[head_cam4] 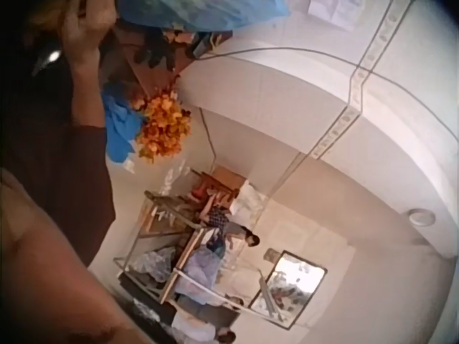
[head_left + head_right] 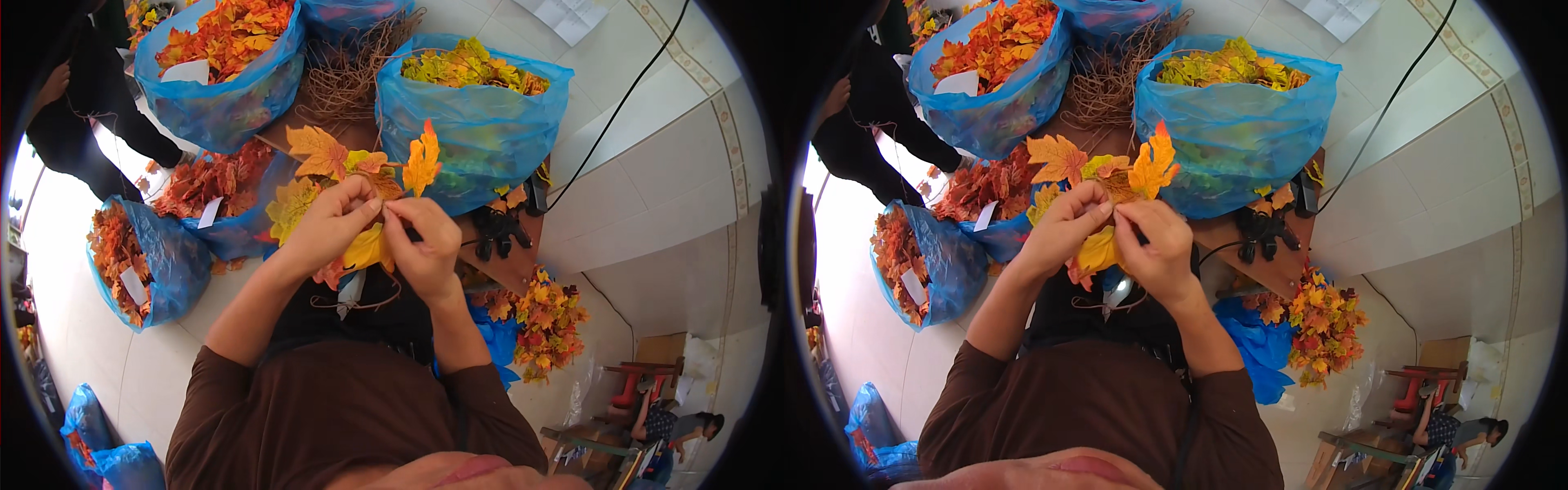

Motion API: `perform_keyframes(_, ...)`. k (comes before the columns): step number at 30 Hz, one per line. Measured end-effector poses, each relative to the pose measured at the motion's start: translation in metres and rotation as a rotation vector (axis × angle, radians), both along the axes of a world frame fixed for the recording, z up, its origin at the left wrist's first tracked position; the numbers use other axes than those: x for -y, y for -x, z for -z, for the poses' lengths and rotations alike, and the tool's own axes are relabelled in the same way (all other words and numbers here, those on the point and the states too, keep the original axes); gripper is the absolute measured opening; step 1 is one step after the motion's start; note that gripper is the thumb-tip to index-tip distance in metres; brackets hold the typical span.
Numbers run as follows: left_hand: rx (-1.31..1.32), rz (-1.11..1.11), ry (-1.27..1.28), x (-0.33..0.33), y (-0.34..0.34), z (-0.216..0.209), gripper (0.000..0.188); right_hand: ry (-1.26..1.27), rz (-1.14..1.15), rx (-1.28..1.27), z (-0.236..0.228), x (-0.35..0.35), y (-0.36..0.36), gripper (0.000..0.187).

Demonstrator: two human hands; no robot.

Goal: The person assembles artificial foliage branches by attaching artificial leaves onto the stems by hand.

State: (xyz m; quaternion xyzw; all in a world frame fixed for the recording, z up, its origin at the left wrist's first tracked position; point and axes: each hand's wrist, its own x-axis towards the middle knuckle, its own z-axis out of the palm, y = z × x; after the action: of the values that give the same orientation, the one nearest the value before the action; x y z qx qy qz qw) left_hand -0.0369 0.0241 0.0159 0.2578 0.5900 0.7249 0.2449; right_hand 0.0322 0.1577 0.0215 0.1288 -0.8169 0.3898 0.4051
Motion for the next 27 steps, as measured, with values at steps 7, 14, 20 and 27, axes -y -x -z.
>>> perform_keyframes(7,0.406,0.425,-0.222,0.008,0.009,0.014,0.012,0.160,-0.080,0.119,-0.012,-0.005,-0.003,0.010)
perform_keyframes(14,0.358,0.498,-0.321,0.013,-0.002,0.019,0.021,0.253,-0.087,0.125,-0.013,-0.003,-0.010,0.010)
perform_keyframes(20,0.276,0.376,-0.293,0.023,-0.010,0.017,0.019,0.232,-0.081,0.119,-0.016,-0.002,-0.004,0.011)
perform_keyframes(27,0.484,0.364,-0.488,0.030,-0.009,0.022,0.022,0.261,-0.072,0.119,-0.014,0.005,0.000,0.011)
